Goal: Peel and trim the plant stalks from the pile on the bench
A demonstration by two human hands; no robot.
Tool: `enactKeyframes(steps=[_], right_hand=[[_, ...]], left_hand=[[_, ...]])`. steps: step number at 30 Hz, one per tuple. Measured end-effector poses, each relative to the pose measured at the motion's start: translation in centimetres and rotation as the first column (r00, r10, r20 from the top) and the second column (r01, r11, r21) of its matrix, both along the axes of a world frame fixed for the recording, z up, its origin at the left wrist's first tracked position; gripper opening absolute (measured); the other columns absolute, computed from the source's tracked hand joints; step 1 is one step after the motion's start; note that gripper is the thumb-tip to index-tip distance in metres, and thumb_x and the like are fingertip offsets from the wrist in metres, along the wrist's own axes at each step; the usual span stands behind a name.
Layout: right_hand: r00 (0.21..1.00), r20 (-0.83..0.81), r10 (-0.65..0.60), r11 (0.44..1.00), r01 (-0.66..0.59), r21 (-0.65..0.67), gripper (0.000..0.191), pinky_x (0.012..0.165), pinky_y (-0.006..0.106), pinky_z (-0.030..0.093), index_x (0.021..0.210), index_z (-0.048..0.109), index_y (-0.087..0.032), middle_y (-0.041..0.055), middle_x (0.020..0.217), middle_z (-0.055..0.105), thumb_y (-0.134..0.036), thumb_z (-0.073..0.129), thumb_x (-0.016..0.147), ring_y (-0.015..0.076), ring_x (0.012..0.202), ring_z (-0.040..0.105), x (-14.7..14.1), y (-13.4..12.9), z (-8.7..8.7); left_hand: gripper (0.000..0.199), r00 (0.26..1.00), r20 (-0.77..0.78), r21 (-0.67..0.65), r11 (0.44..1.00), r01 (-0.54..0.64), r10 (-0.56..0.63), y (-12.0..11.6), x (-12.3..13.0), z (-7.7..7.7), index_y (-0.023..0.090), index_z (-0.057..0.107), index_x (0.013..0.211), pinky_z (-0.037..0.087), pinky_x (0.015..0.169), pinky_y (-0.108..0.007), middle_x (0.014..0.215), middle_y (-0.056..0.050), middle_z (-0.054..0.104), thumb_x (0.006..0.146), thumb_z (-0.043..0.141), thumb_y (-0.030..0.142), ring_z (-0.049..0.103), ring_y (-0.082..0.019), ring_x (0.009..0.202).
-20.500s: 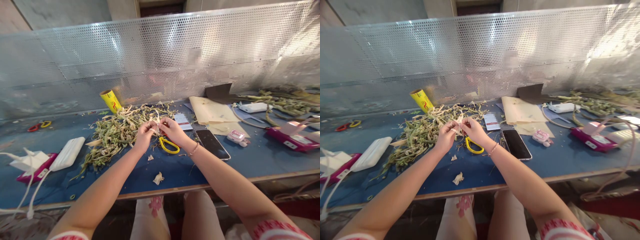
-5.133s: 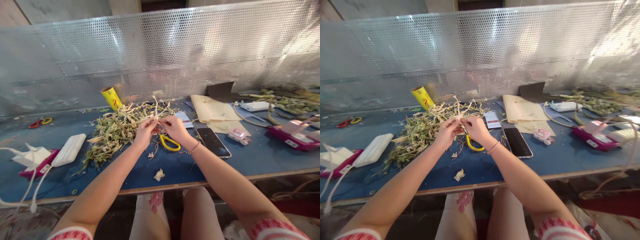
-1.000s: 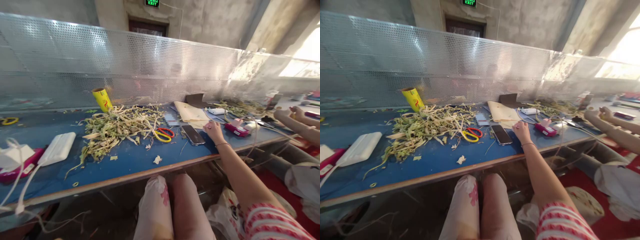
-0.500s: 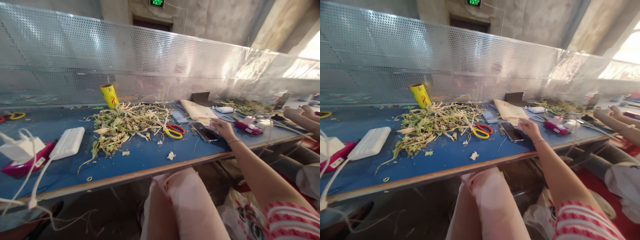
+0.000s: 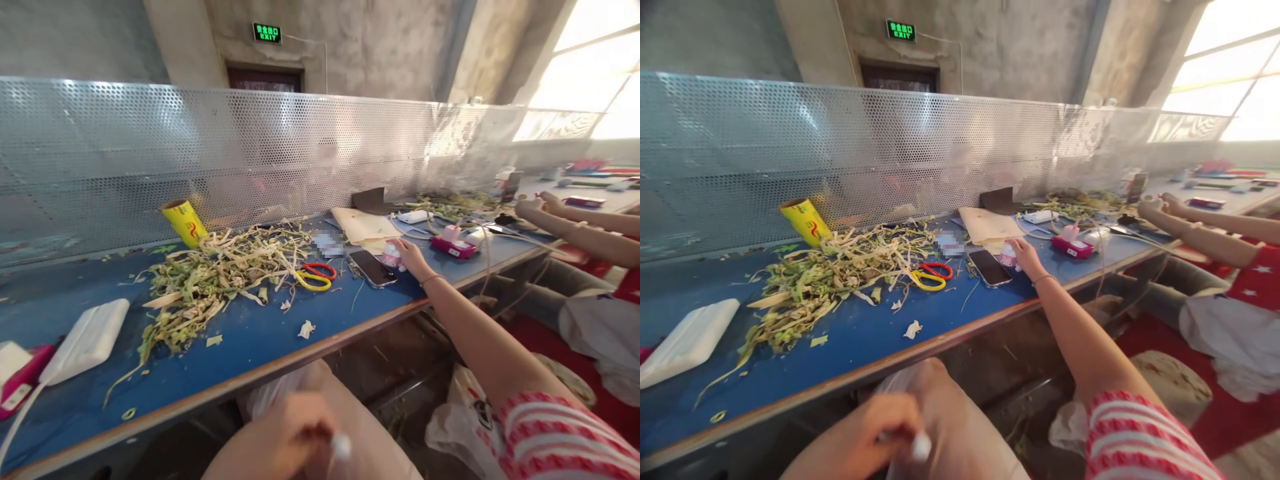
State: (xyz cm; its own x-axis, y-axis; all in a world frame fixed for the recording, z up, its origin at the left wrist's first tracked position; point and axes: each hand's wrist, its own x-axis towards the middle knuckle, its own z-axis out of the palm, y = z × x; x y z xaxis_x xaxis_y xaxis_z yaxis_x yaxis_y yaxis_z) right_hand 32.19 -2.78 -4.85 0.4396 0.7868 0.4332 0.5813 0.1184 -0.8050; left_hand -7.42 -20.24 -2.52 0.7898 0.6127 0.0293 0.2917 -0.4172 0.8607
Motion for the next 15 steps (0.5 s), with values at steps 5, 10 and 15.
enactKeyframes(steps=[5, 10, 15], right_hand=[[0.996, -0.062, 0.068, 0.994, -0.073, -0.079, 0.065, 0.036, 0.021, 0.030, 0.083, 0.059, -0.012, -0.0028, 0.047, 0.045, -0.070, 0.032, 0.068, 0.0073, 0.035, 0.037, -0.1, -0.2, 0.2], [0.995, -0.042, 0.092, 0.994, -0.095, -0.058, 0.058, 0.041, 0.022, 0.033, 0.070, 0.054, -0.015, -0.0022, 0.046, 0.045, -0.068, 0.033, 0.068, 0.0094, 0.041, 0.042, 0.2, 0.1, 0.5], [0.986, -0.025, 0.167, 0.984, -0.169, -0.051, 0.052, 0.044, 0.022, 0.034, 0.068, 0.052, -0.016, -0.0011, 0.049, 0.049, -0.063, 0.030, 0.073, 0.0101, 0.043, 0.045, 1.0, 0.6, 0.2]], left_hand=[[0.014, 0.953, 0.235, 0.226, 0.942, -0.246, 0.193, 10.6, 14.8, 3.8, 0.016, 0.060, 0.073, 0.045, 0.067, -0.025, 0.073, -0.003, 0.064, 0.074, 0.053, 0.027, 0.057, -0.013, 0.068], [0.014, 0.854, 0.375, 0.287, 0.832, -0.476, 0.359, 18.1, 24.2, 4.6, 0.012, 0.061, 0.082, 0.046, 0.069, -0.026, 0.075, -0.006, 0.066, 0.070, 0.058, 0.018, 0.060, -0.014, 0.070], [0.027, 0.835, 0.353, 0.292, 0.798, -0.528, 0.423, 19.5, 28.1, 1.5, 0.017, 0.060, 0.098, 0.046, 0.072, -0.025, 0.074, -0.003, 0.067, 0.071, 0.059, 0.017, 0.061, -0.013, 0.069]])
